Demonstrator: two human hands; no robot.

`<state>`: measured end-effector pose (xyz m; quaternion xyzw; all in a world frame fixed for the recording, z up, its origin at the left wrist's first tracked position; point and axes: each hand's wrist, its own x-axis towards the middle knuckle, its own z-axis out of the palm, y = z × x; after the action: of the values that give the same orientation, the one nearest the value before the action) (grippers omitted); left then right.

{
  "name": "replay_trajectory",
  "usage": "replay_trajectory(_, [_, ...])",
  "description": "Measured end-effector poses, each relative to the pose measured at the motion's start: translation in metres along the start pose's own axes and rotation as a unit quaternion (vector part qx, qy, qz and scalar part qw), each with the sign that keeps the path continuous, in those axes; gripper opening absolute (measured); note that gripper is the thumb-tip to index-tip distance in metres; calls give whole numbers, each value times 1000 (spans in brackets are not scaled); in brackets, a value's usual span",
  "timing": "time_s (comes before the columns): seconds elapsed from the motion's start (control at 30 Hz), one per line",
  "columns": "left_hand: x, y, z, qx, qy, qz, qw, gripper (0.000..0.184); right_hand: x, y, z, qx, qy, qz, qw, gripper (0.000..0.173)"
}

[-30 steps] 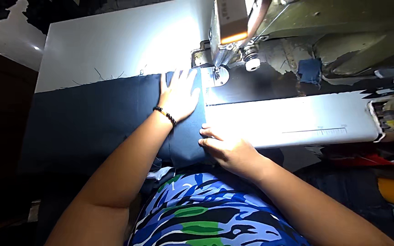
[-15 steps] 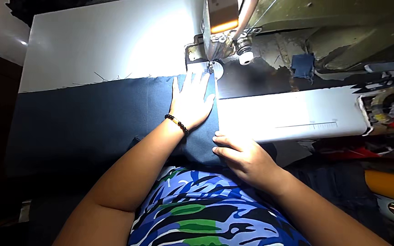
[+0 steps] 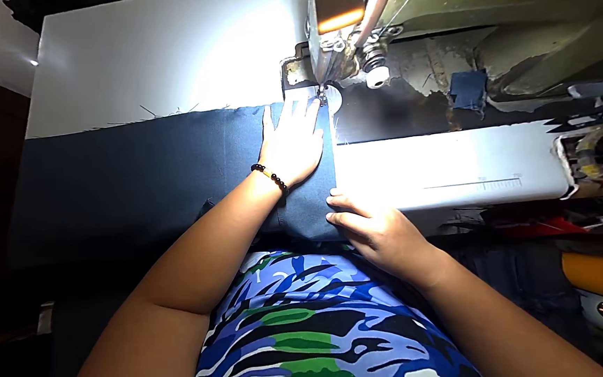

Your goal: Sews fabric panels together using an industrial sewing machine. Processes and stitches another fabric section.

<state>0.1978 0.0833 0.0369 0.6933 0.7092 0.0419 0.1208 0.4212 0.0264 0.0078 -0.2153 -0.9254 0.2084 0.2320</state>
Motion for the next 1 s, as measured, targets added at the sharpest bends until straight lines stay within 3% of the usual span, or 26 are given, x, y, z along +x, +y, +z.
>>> replay_trajectory(0.5, [50, -15, -11, 23, 20, 7, 1000, 59, 35, 19, -7, -14, 22, 64, 998, 31])
replay_trajectory(0.6, [16, 0, -23, 54, -20, -13, 998, 65, 31, 15, -7, -24, 28, 67, 997, 32])
replay_trajectory(0.73, [-78, 28, -34, 73, 5, 81, 994, 58, 25, 7, -2, -16, 91, 9, 996, 20])
replay_trajectory(0.8, [-92, 29, -36, 36, 32, 105, 993, 49, 26, 7, 1, -16, 110, -9, 994, 19])
replay_trajectory(1.0, [-30, -18, -11, -43, 99, 126, 986, 51, 27, 6, 1, -26, 107, -10, 994, 20])
